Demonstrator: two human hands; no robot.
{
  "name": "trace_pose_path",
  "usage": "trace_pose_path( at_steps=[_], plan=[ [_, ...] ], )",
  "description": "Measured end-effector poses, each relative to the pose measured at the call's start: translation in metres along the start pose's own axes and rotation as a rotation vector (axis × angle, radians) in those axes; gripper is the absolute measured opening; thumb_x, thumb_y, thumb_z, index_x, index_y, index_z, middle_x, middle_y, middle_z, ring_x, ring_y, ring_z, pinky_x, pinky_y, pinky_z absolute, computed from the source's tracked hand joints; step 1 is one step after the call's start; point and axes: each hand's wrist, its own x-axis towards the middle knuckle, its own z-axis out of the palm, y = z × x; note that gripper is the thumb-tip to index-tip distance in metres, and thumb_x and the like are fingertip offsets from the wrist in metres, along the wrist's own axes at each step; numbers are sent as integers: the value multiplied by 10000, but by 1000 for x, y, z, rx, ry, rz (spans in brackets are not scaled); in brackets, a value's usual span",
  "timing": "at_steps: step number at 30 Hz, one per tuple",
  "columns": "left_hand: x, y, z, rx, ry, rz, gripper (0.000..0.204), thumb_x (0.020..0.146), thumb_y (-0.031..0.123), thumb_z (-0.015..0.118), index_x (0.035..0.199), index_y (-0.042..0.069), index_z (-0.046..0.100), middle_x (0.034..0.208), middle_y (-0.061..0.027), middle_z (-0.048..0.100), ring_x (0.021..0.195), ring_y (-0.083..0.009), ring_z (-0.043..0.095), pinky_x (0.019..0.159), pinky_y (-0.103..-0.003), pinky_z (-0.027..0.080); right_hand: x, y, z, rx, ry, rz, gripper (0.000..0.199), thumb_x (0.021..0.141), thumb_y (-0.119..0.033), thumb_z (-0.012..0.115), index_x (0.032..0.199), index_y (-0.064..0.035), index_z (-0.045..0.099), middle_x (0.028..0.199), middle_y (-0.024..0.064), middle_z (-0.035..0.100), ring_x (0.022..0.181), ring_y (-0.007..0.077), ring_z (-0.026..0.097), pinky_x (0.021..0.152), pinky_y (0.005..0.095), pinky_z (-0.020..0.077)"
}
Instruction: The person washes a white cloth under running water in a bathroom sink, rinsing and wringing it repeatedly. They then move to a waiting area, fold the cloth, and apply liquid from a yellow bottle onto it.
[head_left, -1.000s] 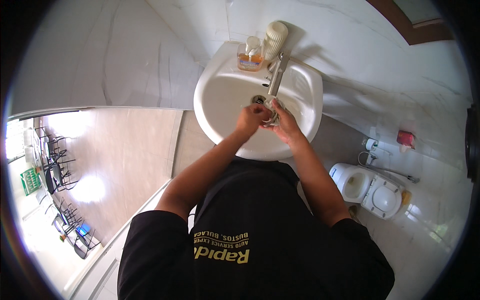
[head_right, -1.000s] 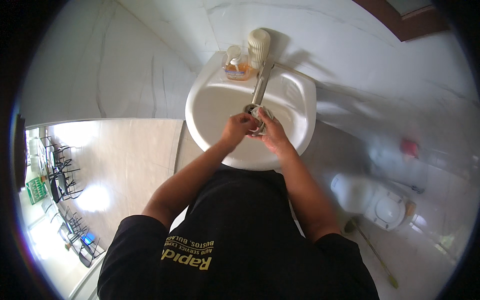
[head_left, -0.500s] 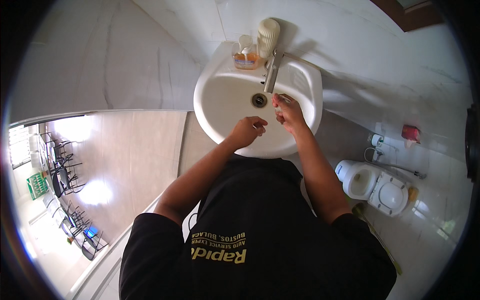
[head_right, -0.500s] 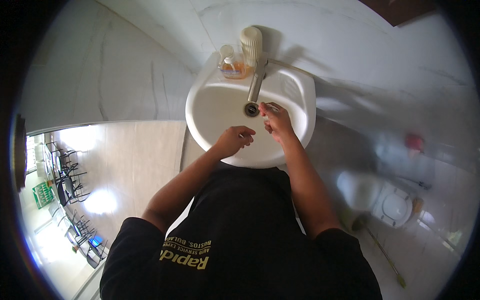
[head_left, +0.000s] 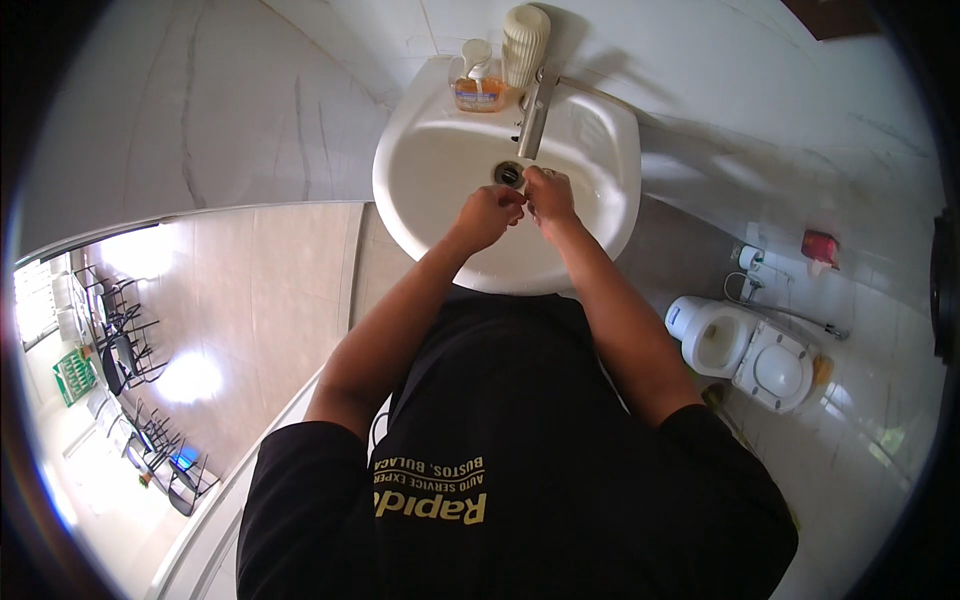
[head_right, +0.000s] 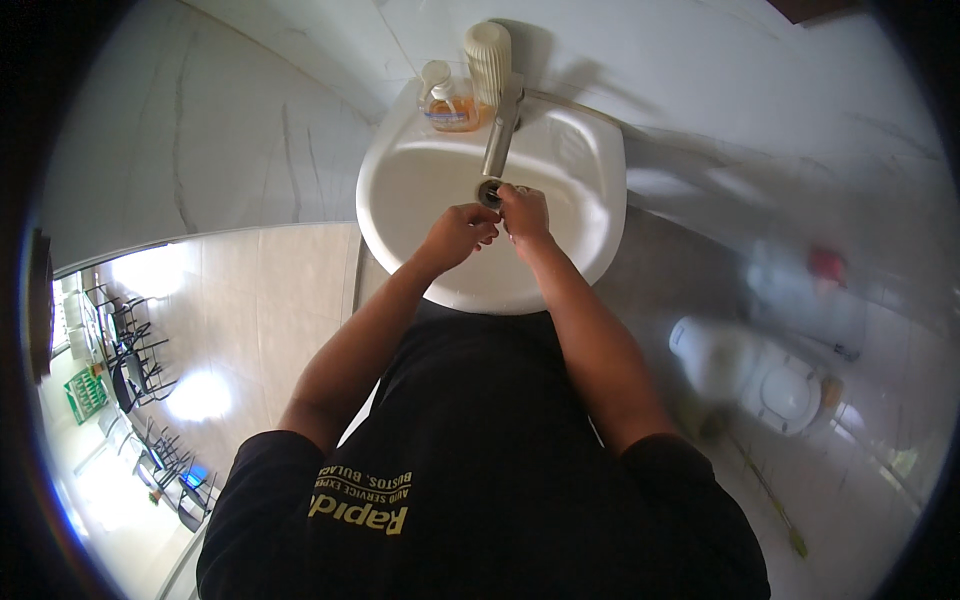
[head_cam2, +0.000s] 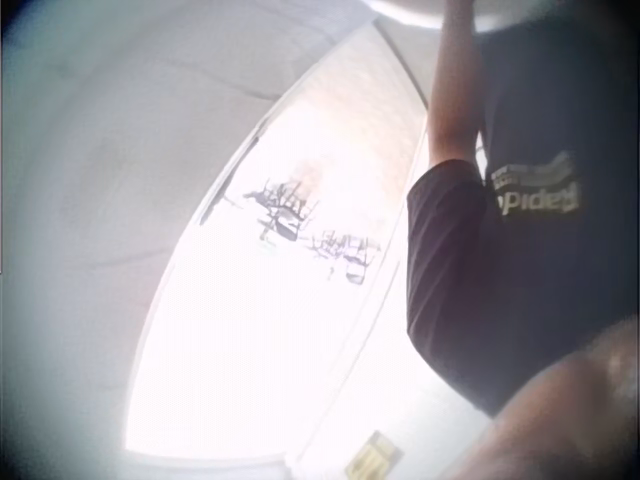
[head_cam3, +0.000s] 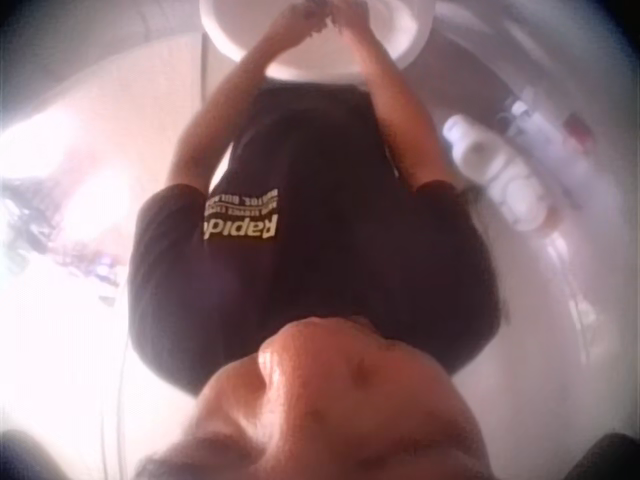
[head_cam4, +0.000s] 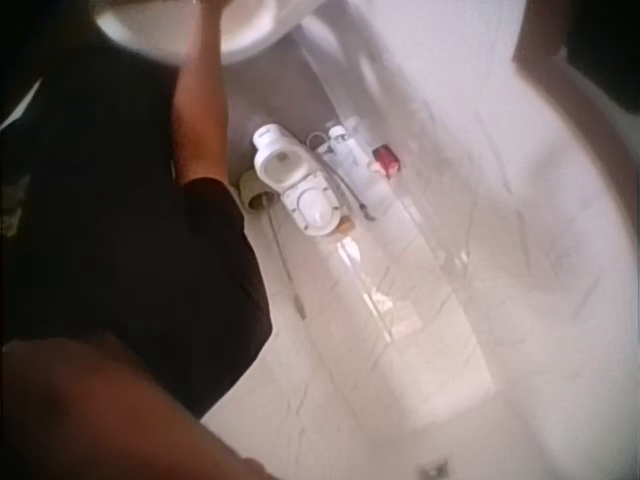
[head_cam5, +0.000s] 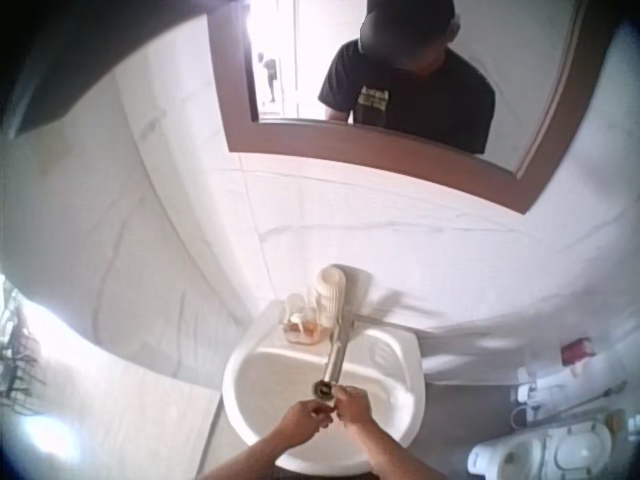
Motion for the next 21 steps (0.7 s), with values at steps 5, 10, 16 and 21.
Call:
trace_pose_path(
  at_steps=[5,10,16,21],
  plan=[
    [-2,1,-10,-102,11,-13,275,946,132,608,1173,-7,676,948,-79,733,837,-149,698,740,-301,570,11,0,-26,104,-228,143,240,951,-334,629,905,-99,623,777,41,641,604,169,609,477,309,437],
    [-4,9,-26,-200,23,-90,269,969,139,608,1197,6,663,1003,-72,724,891,-147,689,790,-290,556,-10,-30,-53,224,-478,49,441,980,-282,656,1330,-112,449,1132,103,675,919,242,695,773,342,532],
    [-2,19,-19,-283,-76,-72,317,985,188,621,1253,18,632,1046,-57,709,925,-145,674,807,-296,551,-28,-42,-77,9,-432,52,599,984,-362,674,1482,-123,441,1117,38,656,816,173,643,760,296,517],
    [-8,37,-3,-313,-60,-69,435,964,255,674,1328,36,580,1100,-61,679,950,-160,671,796,-299,557,-48,-32,-69,109,-380,87,538,1032,-440,567,1482,-155,493,1133,5,651,892,138,623,759,316,528]
  ],
)
